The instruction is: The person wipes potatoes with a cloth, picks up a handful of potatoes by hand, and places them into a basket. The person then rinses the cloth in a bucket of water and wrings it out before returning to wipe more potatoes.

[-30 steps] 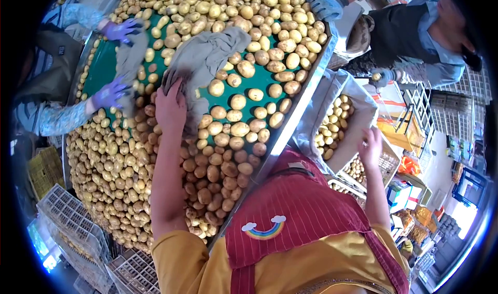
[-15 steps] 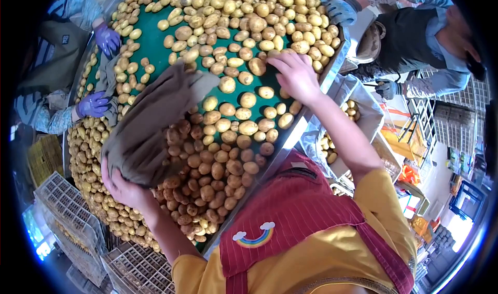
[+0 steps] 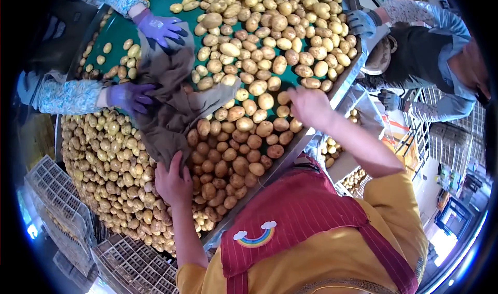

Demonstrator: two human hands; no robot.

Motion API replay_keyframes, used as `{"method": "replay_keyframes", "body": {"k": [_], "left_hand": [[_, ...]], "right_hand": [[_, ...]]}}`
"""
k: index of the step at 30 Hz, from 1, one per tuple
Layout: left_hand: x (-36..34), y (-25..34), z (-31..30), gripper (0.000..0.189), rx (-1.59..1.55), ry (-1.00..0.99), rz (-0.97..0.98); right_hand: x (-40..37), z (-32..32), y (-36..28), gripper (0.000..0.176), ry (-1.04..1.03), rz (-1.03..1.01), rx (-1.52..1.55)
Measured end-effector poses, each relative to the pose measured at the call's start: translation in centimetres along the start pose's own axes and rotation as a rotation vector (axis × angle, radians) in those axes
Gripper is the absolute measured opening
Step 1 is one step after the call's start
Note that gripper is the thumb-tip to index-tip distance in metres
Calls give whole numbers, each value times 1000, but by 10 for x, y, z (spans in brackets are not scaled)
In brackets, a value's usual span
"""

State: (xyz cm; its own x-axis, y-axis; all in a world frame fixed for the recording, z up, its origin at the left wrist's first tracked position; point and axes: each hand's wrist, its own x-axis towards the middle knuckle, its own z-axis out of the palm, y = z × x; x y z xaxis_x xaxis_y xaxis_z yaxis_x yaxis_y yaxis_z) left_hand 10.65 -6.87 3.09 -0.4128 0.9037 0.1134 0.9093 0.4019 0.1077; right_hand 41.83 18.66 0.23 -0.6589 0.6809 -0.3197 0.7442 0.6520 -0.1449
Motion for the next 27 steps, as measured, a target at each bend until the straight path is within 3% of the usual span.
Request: {"method": "replay_keyframes", "body": {"k": [1,2,3,6,8,10,11,12,14,15,16,18,20,22,24,25,27], "left_hand": [[4,2,3,44,29,-14,16],[9,5,5,44,57,-31,33],[15,10,4,44,33,-174,-107],[38,46,-3,41,382,41,-100],[65,67,-16,43,359,174,6],[91,80,-10,45,126,146,111],[103,84,1,47,-96,48,160],[115,89,11,48,-318,-51,204],[138,112,26,51,-505,-124,369],[150,117,45,52,-502,-41,409],[156,118,66,53,-497,40,445],[157,113,87,65,-262,43,361],[150,96,104,70,-119,8,254],[135,83,105,69,-104,-93,181],[115,69,92,67,-73,-182,171],[105,58,90,62,-114,-142,211],[94,47,72,57,-132,-262,177]], "right_hand": [[-14,24,4,24,97,-30,18],[-18,24,3,25,19,-12,36],[-18,24,3,25,17,2,60],[-3,34,-1,24,-67,87,20],[-3,26,-9,21,-70,41,39],[-3,24,-13,22,17,-46,83],[-5,12,-14,22,-50,54,211],[-7,17,-3,19,21,20,320],[-6,32,21,19,-96,147,1359],[-8,12,33,20,-250,272,1644],[-5,1,41,19,-244,202,1928],[7,-16,34,19,-28,343,2096],[37,-9,55,21,36,282,1847],[74,-31,48,20,39,283,1358],[119,-28,40,14,409,-97,840],[135,-31,33,13,404,-80,649],[163,-31,24,24,330,-92,344]]}}
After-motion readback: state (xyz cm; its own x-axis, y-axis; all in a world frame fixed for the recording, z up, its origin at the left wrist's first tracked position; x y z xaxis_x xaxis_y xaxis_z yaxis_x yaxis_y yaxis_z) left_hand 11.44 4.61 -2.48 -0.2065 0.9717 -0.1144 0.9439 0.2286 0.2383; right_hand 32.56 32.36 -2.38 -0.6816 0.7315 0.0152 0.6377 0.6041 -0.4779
